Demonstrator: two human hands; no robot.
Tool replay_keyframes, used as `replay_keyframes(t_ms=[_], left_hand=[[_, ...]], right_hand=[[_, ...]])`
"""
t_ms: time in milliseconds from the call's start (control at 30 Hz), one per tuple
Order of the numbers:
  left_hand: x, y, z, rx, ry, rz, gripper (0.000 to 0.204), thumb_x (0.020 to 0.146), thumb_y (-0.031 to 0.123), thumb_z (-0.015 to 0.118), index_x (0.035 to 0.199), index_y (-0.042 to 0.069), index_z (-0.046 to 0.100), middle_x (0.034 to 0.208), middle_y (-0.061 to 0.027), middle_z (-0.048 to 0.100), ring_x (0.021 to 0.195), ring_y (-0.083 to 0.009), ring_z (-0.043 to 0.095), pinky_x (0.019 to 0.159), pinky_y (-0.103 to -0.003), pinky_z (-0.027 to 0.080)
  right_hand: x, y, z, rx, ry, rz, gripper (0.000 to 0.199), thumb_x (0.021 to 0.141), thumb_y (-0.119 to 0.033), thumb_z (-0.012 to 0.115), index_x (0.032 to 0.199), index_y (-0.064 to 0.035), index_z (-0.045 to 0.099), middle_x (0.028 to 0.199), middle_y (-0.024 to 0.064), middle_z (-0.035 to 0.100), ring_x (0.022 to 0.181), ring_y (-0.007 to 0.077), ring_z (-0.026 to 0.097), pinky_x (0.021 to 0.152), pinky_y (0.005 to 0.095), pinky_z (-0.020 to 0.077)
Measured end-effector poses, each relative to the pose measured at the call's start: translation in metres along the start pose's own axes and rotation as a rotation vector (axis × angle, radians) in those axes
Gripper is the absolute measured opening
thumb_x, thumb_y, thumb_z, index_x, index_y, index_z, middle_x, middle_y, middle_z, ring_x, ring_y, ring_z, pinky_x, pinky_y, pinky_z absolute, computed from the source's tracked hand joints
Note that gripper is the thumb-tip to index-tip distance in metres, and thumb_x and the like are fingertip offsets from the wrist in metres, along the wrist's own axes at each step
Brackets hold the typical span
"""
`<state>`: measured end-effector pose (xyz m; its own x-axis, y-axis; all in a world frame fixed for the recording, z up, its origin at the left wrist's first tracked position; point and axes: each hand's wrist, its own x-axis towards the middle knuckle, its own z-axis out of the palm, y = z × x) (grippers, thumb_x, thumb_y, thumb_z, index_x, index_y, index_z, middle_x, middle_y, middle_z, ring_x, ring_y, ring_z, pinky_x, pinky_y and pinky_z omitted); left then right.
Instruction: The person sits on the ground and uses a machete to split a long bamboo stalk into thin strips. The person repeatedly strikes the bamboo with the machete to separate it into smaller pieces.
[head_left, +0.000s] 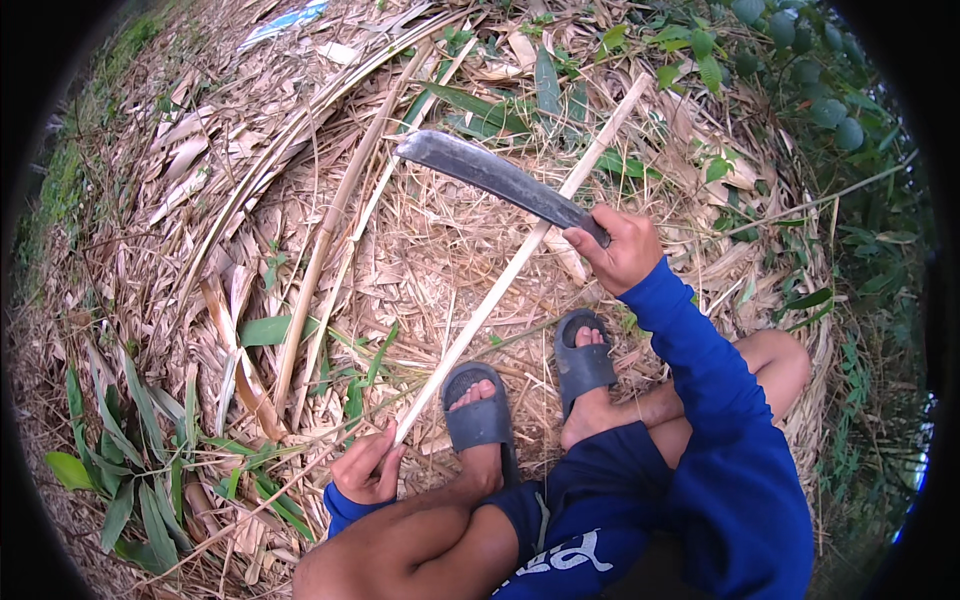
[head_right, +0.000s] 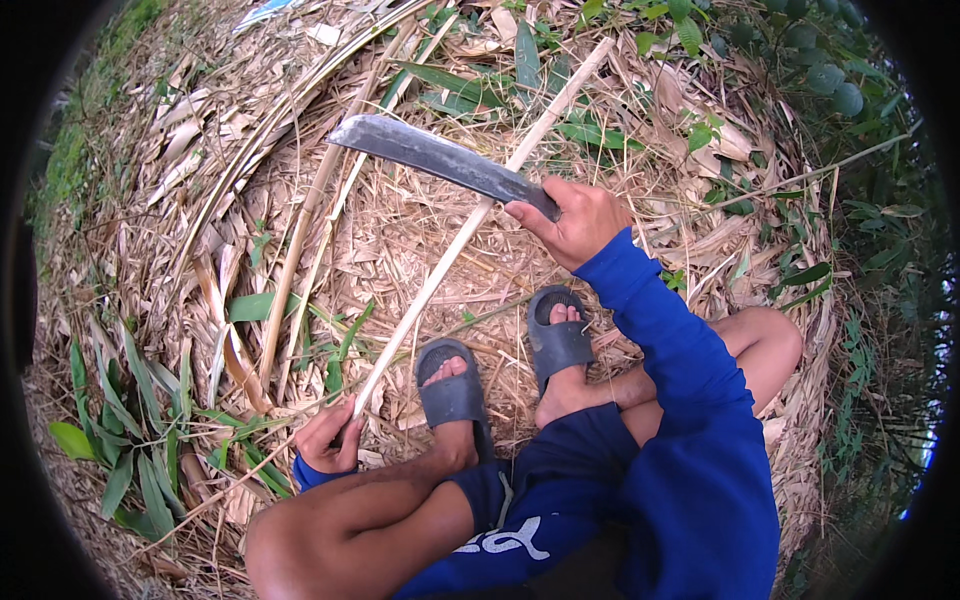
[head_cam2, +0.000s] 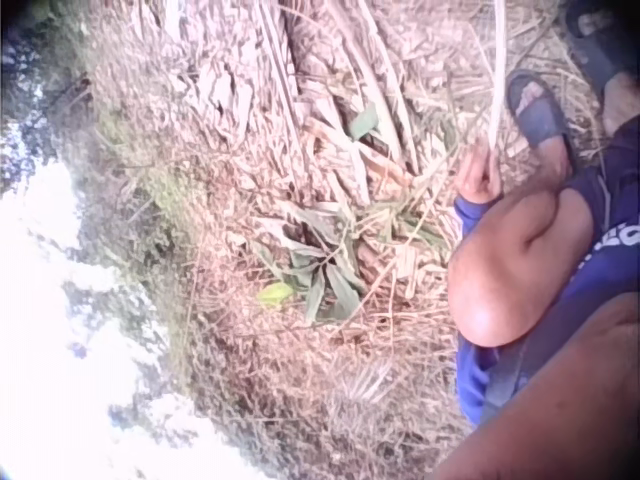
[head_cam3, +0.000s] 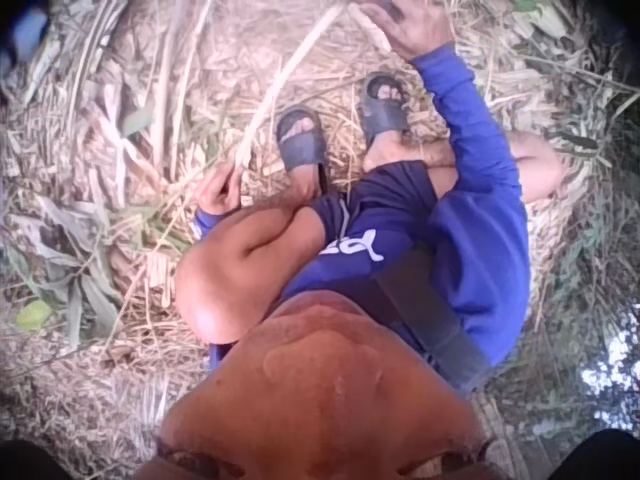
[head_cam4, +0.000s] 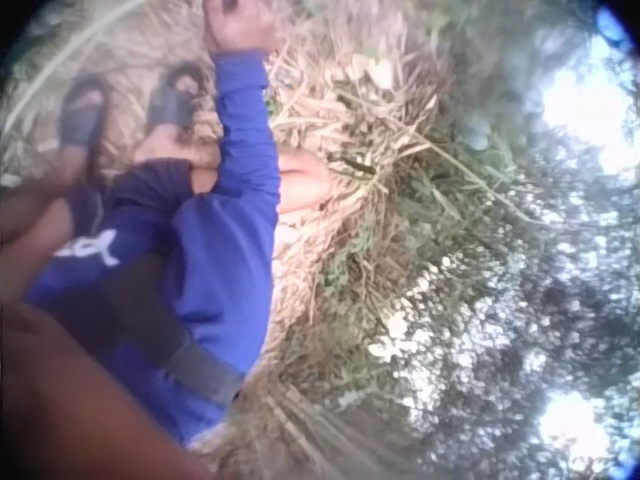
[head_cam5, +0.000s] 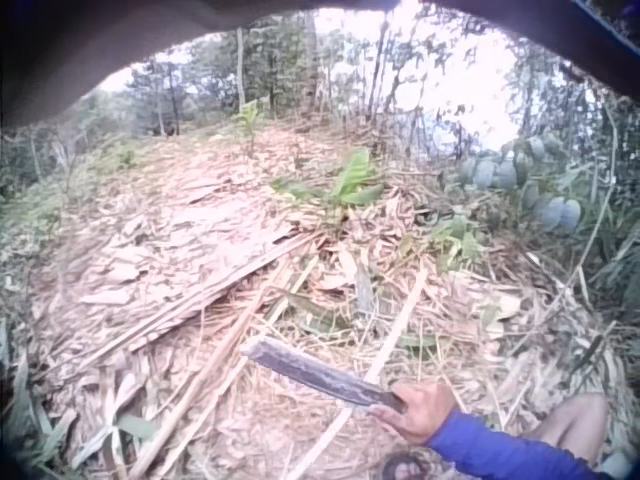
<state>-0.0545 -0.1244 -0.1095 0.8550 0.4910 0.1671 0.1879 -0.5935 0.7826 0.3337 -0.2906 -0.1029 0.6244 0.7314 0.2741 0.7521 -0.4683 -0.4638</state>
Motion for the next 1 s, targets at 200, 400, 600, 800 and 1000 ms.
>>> replay_keyframes(t_ms=[200, 400, 600, 800, 1000], left_hand=[[-0.024, -0.012, -0.023, -0.061, -0.051, 0.024, 0.033, 0.075, -0.008, 0.070, 0.107, -0.006, 0.066, 0.081, -0.0174, 0.067, 0.065, -0.0189, 0.065, 0.059, -0.025, 0.051], [-0.025, -0.010, -0.018, -0.071, -0.135, -0.070, 0.035, 0.075, -0.007, 0.070, 0.109, -0.004, 0.066, 0.083, -0.0174, 0.068, 0.065, -0.0188, 0.065, 0.060, -0.025, 0.051], [-0.041, -0.023, -0.040, -0.097, -0.045, -0.113, 0.034, 0.074, -0.006, 0.071, 0.108, -0.004, 0.067, 0.079, -0.0139, 0.067, 0.062, -0.0144, 0.061, 0.056, -0.023, 0.047], [-0.060, -0.036, -0.062, -0.005, 0.210, -0.460, 0.024, 0.079, -0.001, 0.069, 0.102, -0.006, 0.067, 0.075, -0.0065, 0.064, 0.060, -0.0063, 0.054, 0.052, -0.018, 0.041], [0.043, -0.017, 0.014, -0.542, 0.171, -0.569, 0.033, 0.091, 0.004, 0.058, 0.123, -0.005, 0.055, 0.080, -0.0013, 0.060, 0.058, -0.0023, 0.050, 0.048, -0.016, 0.039]], right_hand=[[0.021, 0.032, -0.011, 0.035, 0.036, 0.157, 0.056, 0.088, -0.057, 0.054, 0.078, -0.0032, 0.065, 0.059, 0.0180, 0.059, 0.058, 0.0366, 0.061, 0.052, 0.0420, 0.0454], [0.055, 0.126, -0.017, -0.056, 0.177, 0.304, 0.071, 0.087, -0.067, 0.046, 0.078, -0.0020, 0.071, 0.060, 0.0208, 0.060, 0.061, 0.0366, 0.062, 0.062, 0.0448, 0.0473], [0.085, 0.188, -0.031, -0.347, 0.097, 0.507, 0.078, 0.087, -0.071, 0.039, 0.083, 0.0006, 0.070, 0.076, 0.0270, 0.063, 0.079, 0.0428, 0.062, 0.075, 0.0475, 0.0461], [0.055, 0.227, -0.067, -0.334, 0.462, 0.586, 0.080, 0.089, -0.070, 0.033, 0.081, 0.0012, 0.069, 0.071, 0.0246, 0.063, 0.073, 0.0390, 0.062, 0.073, 0.0472, 0.0448], [0.005, 0.030, 0.015, 0.082, 0.071, 0.168, 0.055, 0.090, -0.052, 0.056, 0.068, -0.0024, 0.059, 0.049, 0.0142, 0.050, 0.046, 0.0308, 0.054, 0.046, 0.0409, 0.0397]])
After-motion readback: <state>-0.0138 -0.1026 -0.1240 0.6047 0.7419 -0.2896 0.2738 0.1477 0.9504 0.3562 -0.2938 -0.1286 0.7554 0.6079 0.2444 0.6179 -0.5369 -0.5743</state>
